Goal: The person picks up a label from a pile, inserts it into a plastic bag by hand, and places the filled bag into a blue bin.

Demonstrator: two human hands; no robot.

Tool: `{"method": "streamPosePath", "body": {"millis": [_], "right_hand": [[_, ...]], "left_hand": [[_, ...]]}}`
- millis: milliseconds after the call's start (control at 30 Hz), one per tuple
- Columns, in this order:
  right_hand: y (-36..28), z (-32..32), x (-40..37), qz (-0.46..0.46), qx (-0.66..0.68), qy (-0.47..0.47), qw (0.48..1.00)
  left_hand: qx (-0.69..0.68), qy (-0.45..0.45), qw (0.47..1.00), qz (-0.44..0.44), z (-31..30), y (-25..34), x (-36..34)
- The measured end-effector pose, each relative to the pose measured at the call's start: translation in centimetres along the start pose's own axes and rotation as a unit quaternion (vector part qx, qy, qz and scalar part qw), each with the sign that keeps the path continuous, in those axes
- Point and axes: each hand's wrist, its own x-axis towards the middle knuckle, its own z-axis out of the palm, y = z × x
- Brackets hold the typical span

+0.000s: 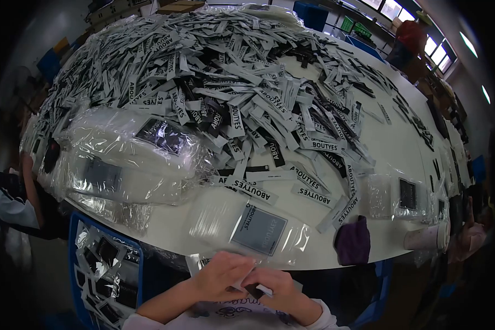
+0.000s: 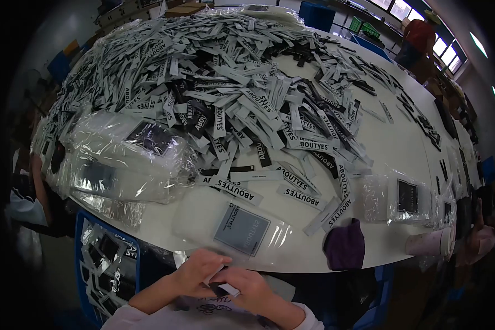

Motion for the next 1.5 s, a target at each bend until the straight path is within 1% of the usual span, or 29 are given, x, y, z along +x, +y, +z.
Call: {"method": "streamPosePath", "body": {"millis": [67, 167, 233, 300, 333, 367, 433, 467, 500, 567, 600, 667, 700, 733, 800, 833, 933, 967, 1000, 1033, 1067, 1100, 1133, 1233, 1300, 1367, 1400, 1467, 1500], "right_hand": [[0.3, 0.3, 0.2, 0.049, 0.001, -0.003, 0.999], [-0.8, -0.4, 1.6, 0.058, 0.048, 0.003, 0.997], [-0.7, -0.7, 1.6, 0.069, 0.053, 0.004, 0.996], [-0.3, -1.0, 1.2, 0.08, 0.055, 0.008, 0.995], [0.3, -1.3, 1.0, 0.103, -0.037, 0.011, 0.994], [1.0, -1.6, 0.8, 0.122, -0.13, 0.014, 0.984], [2.2, -2.3, -0.1, 0.071, -0.145, 0.022, 0.987], [2.2, -2.4, -0.5, 0.033, -0.001, 0.146, 0.989], [2.0, -2.4, -0.8, -0.003, 0.144, 0.263, 0.954], [-0.2, -2.7, 1.5, -0.171, 0.365, 0.379, 0.833], [-1.2, -2.2, 1.9, -0.173, 0.349, 0.376, 0.841], [-1.6, -1.0, 2.2, -0.154, 0.227, 0.246, 0.93], [-0.8, -0.6, 2.0, -0.101, 0.196, 0.129, 0.967], [-0.3, -0.7, 2.0, -0.103, 0.197, 0.13, 0.966], [0.3, -1.3, 2.2, -0.089, 0.039, 0.04, 0.994], [0.2, -1.2, 2.6, -0.065, 0.094, 0.048, 0.992], [-1.4, -0.6, 3.3, 0.002, 0.115, 0.082, 0.99], [-1.3, 0.4, 3.4, -0.016, 0.129, 0.204, 0.97], [-1.1, -0.1, 2.9, -0.017, 0.129, 0.203, 0.971], [-0.9, -1.1, 2.0, -0.063, -0.029, 0.198, 0.978], [-0.7, -1.9, 1.4, -0.107, -0.186, 0.187, 0.959], [-0.6, -2.3, 1.1, -0.112, -0.204, 0.115, 0.966], [-0.4, -2.2, 1.2, -0.112, -0.204, 0.112, 0.966], [0.3, -2.2, 1.5, -0.1, -0.212, -0.068, 0.97], [0.7, -2.8, 1.5, -0.114, -0.234, -0.056, 0.964], [0.3, -2.9, 1.9, -0.13, -0.256, -0.045, 0.957], [-0.6, -2.8, 2.2, -0.12, -0.266, -0.004, 0.957], [-1.0, -2.8, 2.6, -0.117, -0.276, 0.037, 0.953], [-0.8, -3.0, 2.7, -0.108, -0.266, 0.026, 0.958]], "left_hand": [[0.013, 0.012, 1.0, -0.008, -0.9, 1.2, 0.4], [0.039, 0.056, 0.996, -0.055, -1.2, 1.1, 0.4], [0.003, 0.13, 0.987, -0.092, -1.2, 1.0, 0.2], [0.04, 0.084, 0.993, -0.078, -1.3, 1.0, 1.3], [0.082, 0.04, 0.994, -0.061, -1.3, 1.1, 1.7], [0.082, 0.043, 0.994, -0.06, -1.2, 1.0, 1.7], [0.138, 0.01, 0.989, -0.048, -1.0, 0.8, 1.7], [0.138, 0.012, 0.989, -0.047, -1.2, 0.8, 1.9], [0.185, 0.028, 0.98, -0.07, -1.4, 0.9, 2.1], [0.23, 0.041, 0.968, -0.093, -1.0, 1.0, 2.0], [0.221, 0.06, 0.968, -0.098, -0.2, 0.9, 2.2], [0.211, 0.078, 0.969, -0.101, 1.0, 0.8, 2.5], [0.206, 0.118, 0.967, -0.089, 1.4, 0.8, 2.6], [0.203, 0.157, 0.963, -0.076, 1.4, 0.7, 2.6], [0.181, 0.15, 0.97, -0.064, 1.1, 0.1, 2.6], [0.152, 0.141, 0.977, -0.055, 1.0, 0.0, 2.5], [0.143, 0.112, 0.983, -0.032, 1.4, 0.1, 2.4], [0.122, 0.107, 0.984, -0.069, 1.2, 0.3, 2.6], [0.122, 0.108, 0.984, -0.069, 1.1, 0.3, 2.7], [0.118, 0.112, 0.984, -0.077, 0.8, 0.3, 2.5], [0.114, 0.117, 0.983, -0.085, 0.6, 0.3, 2.4], [0.114, 0.12, 0.982, -0.087, 0.4, 0.3, 2.3], [0.131, 0.092, 0.983, -0.086, 0.1, 0.3, 2.2], [0.151, 0.035, 0.985, -0.076, -0.1, 0.9, 2.6], [0.15, 0.004, 0.986, -0.07, -0.3, 1.0, 2.5], [-0.016, 0.035, 0.993, -0.111, -1.6, 0.6, 2.5], [-0.015, 0.035, 0.993, -0.112, -2.3, 0.8, 3.0], [-0.058, -0.067, 0.915, -0.392, -3.7, 1.6, 3.9], [-0.053, -0.065, 0.917, -0.391, -3.8, 1.3, 3.8]]}}
